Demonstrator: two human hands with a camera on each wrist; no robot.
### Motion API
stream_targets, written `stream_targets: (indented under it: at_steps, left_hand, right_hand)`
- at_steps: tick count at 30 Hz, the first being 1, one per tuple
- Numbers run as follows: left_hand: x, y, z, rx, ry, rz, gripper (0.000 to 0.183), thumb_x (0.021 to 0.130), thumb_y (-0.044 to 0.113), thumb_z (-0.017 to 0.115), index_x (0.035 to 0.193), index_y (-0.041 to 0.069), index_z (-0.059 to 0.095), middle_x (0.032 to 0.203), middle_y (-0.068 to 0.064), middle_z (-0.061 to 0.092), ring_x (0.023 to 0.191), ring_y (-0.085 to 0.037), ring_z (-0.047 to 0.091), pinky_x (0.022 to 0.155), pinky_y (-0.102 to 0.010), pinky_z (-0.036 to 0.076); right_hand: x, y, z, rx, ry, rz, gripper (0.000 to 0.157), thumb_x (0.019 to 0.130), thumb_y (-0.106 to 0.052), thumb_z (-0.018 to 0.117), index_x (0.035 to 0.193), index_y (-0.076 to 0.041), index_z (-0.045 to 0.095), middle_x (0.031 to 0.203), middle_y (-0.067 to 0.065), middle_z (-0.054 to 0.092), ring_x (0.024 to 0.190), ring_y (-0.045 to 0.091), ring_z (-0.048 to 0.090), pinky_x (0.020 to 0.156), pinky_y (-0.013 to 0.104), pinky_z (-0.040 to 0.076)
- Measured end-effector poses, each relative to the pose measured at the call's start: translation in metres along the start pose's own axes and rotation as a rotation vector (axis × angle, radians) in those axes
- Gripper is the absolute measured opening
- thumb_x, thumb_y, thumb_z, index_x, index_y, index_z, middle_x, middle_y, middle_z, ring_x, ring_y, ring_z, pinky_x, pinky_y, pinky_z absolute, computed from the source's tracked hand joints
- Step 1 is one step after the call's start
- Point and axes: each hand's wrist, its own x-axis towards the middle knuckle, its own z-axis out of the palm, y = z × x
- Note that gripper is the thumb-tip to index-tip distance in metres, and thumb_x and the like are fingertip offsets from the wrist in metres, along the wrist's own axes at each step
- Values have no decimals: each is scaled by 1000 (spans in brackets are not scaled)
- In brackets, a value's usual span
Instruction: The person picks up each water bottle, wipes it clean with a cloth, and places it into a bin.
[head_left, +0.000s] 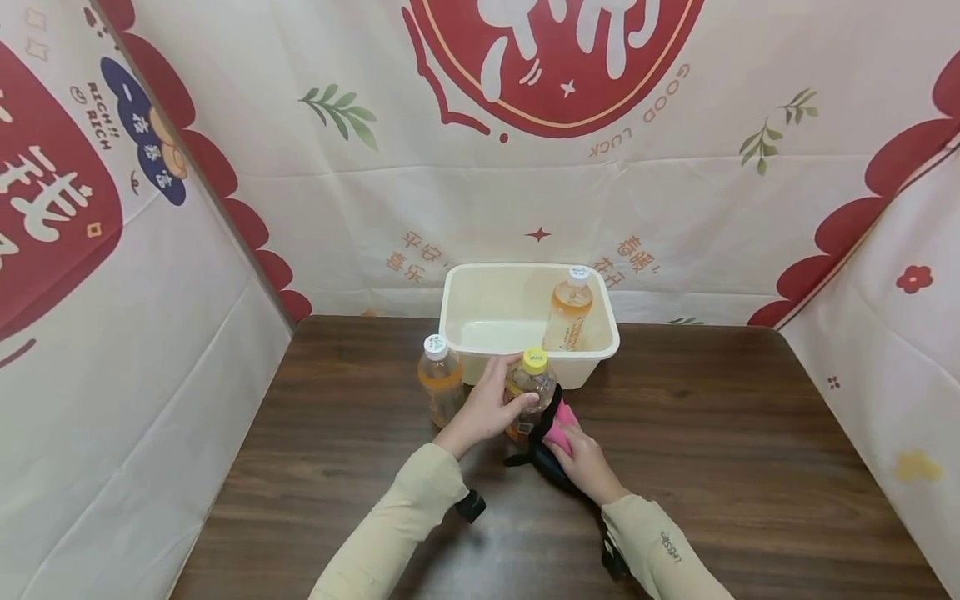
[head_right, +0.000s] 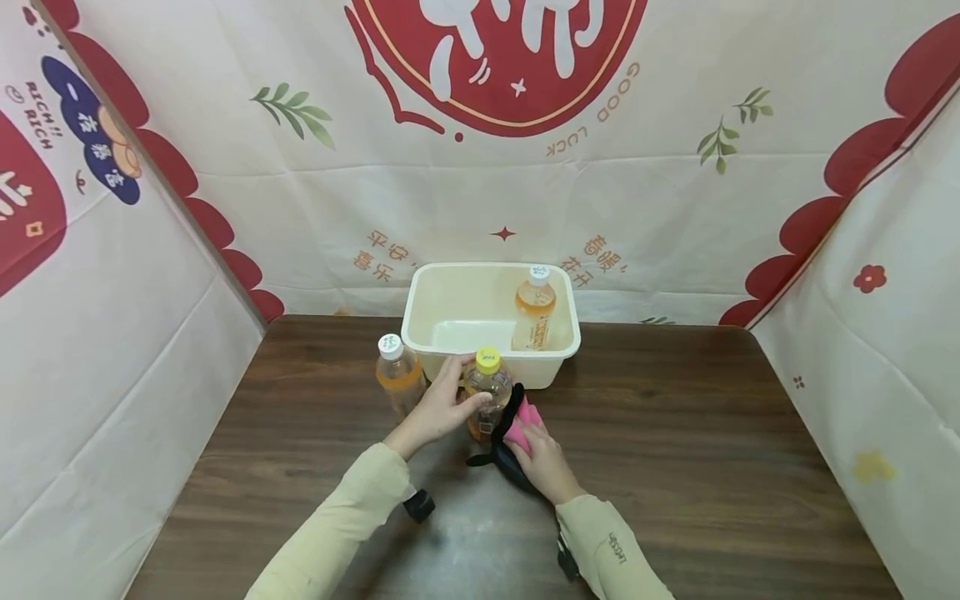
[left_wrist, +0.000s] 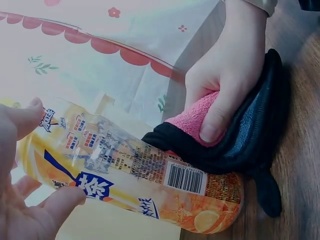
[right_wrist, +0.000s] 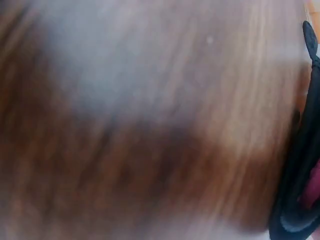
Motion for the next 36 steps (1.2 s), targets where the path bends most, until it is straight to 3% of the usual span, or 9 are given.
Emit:
stream_targets:
  at_steps: [4,8,11,15,21,26,30,34,36]
  left_hand:
    - [0,0,0,-1,1,8,62,87,32,59,136,7,30,124,-13,39,108,-22,47,88,-36,44]
    - [0,0,0,-12,0,19,61,87,31,59,136,7,30,127,-14,39,115,-23,44,93,-38,41]
    - [-1,1,-1,-24,0,10,61,87,31,59,135,6,31,127,-14,39,114,-23,44,92,-38,42]
    - [-2,2,-2,-21,1,-5,60,87,30,59,135,7,31,126,-14,39,110,-23,45,90,-37,43]
    - [-1,4,-1,-25,16,13,57,88,21,60,135,7,32,127,-14,39,112,-23,45,91,-36,42]
    - [-2,3,-1,-33,22,12,57,86,15,60,135,6,32,125,-14,39,100,-22,48,81,-31,44]
    - [-2,1,-1,-12,23,18,57,87,18,61,135,6,32,126,-16,39,105,-23,47,87,-35,43]
    - [-1,1,-1,-7,14,6,59,87,25,61,134,6,32,126,-15,39,112,-24,45,94,-38,40]
    - [0,1,0,-10,13,0,60,87,29,61,134,6,32,126,-14,39,112,-23,45,94,-38,40]
  right_hand:
    - [1,-3,-5,-6,8,13,31,75,-5,71,105,-1,65,104,14,64,93,24,61,76,40,49]
    - [4,-15,-17,45,49,25,24,74,-1,71,97,-2,66,98,10,65,81,15,60,69,26,47]
    - [12,-27,-30,89,123,-24,28,70,7,71,97,2,66,103,17,64,90,12,59,77,13,44]
    - [31,-42,-47,132,217,-131,37,62,16,71,98,8,64,111,28,58,109,6,50,90,8,35]
    - [61,-64,-65,178,195,-207,41,64,15,70,104,7,62,114,27,57,112,3,47,92,11,35]
    - [68,-73,-65,156,182,-203,43,64,16,70,106,8,61,111,28,57,110,7,50,91,10,35]
    - [65,-79,-61,169,221,-196,42,61,21,68,102,12,61,105,30,59,104,6,52,89,7,35]
    - [54,-58,-46,160,265,-200,32,73,9,68,104,12,60,107,29,59,108,4,50,91,8,33]
    - [46,-46,-38,143,281,-197,34,72,9,69,104,11,61,108,28,59,109,3,49,92,8,33]
